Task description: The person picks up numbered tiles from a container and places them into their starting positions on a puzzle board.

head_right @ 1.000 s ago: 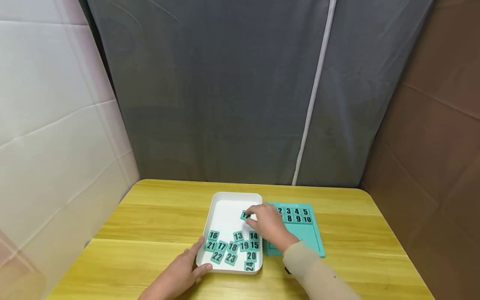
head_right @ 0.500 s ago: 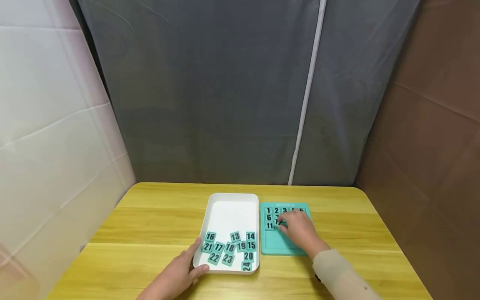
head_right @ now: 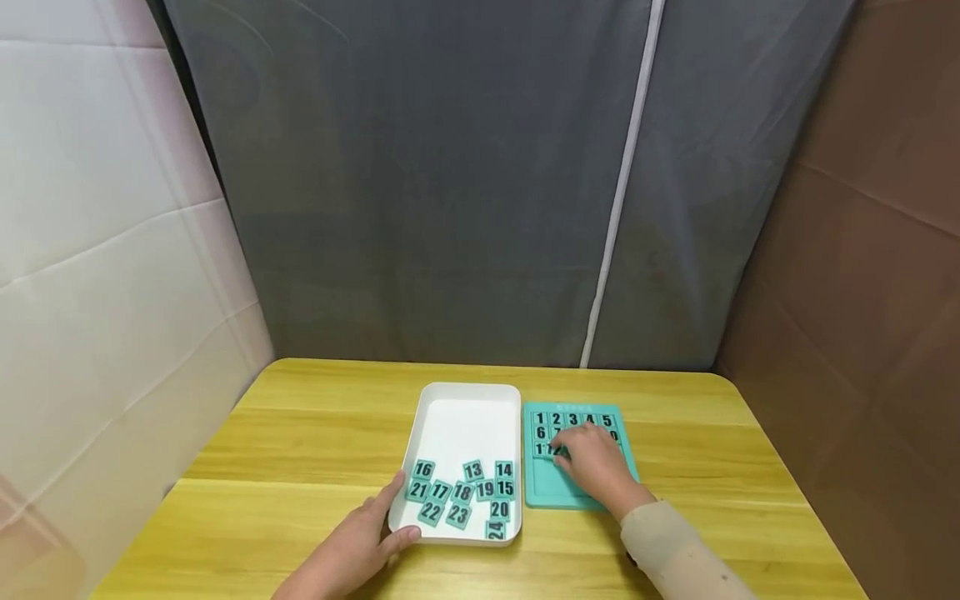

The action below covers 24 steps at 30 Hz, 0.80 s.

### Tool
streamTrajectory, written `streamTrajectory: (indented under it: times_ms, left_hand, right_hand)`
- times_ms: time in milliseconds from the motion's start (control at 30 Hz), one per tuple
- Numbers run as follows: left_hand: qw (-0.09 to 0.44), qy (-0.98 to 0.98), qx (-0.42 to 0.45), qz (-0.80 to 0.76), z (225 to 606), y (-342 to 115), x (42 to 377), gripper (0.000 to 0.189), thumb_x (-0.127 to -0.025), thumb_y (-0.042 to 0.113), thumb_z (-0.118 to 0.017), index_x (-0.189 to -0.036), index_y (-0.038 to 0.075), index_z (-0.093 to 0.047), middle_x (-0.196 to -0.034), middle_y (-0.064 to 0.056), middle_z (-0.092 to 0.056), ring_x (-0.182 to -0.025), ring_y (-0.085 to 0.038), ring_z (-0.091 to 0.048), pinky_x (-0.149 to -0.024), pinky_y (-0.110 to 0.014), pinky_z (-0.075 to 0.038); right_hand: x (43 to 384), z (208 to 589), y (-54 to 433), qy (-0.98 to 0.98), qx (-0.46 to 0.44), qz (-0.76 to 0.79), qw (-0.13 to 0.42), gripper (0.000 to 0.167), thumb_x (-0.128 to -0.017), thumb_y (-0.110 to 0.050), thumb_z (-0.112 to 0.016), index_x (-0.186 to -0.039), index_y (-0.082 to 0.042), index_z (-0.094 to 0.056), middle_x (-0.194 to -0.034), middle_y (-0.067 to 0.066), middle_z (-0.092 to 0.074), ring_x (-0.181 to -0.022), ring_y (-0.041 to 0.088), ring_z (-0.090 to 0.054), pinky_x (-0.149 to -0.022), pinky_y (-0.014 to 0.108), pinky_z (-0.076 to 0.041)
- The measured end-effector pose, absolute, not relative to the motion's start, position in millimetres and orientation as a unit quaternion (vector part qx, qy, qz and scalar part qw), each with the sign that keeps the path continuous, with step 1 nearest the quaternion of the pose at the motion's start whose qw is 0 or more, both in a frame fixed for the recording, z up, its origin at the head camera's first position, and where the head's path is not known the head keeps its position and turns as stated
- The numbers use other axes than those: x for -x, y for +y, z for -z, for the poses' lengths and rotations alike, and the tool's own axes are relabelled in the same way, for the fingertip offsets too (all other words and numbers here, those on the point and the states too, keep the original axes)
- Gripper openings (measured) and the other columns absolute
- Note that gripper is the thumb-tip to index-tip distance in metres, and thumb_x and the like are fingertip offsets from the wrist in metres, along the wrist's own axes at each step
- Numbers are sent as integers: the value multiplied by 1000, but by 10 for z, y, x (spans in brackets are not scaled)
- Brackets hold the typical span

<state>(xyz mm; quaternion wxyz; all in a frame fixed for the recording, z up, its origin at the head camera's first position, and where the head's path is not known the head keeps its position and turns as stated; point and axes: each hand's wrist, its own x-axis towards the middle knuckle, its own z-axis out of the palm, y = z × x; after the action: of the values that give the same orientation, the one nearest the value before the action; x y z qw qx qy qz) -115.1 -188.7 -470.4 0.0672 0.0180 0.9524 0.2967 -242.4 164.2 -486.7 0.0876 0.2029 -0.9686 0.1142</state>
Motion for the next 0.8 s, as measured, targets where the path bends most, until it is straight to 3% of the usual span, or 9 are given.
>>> streamTrajectory:
  times_ms: [200,800]
  left_hand:
    - [69,953,-20,-293,4704,-1890,1150,94,-95,49,-78,-168,10,-34,-146,-36,-60,-139,-58,-54,-104,-88,-36]
    - [71,954,-16,-293,4697,-1883,1145,93,-95,49,-78,-168,11,-34,-147,-37,-58,-141,-60,-51,-106,-88,-35]
  right_hand:
    - [2414,4872,1624,-967,-208,-118,93,20,-92,-22,-86,-110,-15,-82,-113,3,-82,-114,30,-73,-107,56,-55]
    - [2413,4856,1645,-969,-191,-105,113,19,-91,-19,-86,-109,-14,-82,-114,5,-82,-116,31,-74,-110,58,-53]
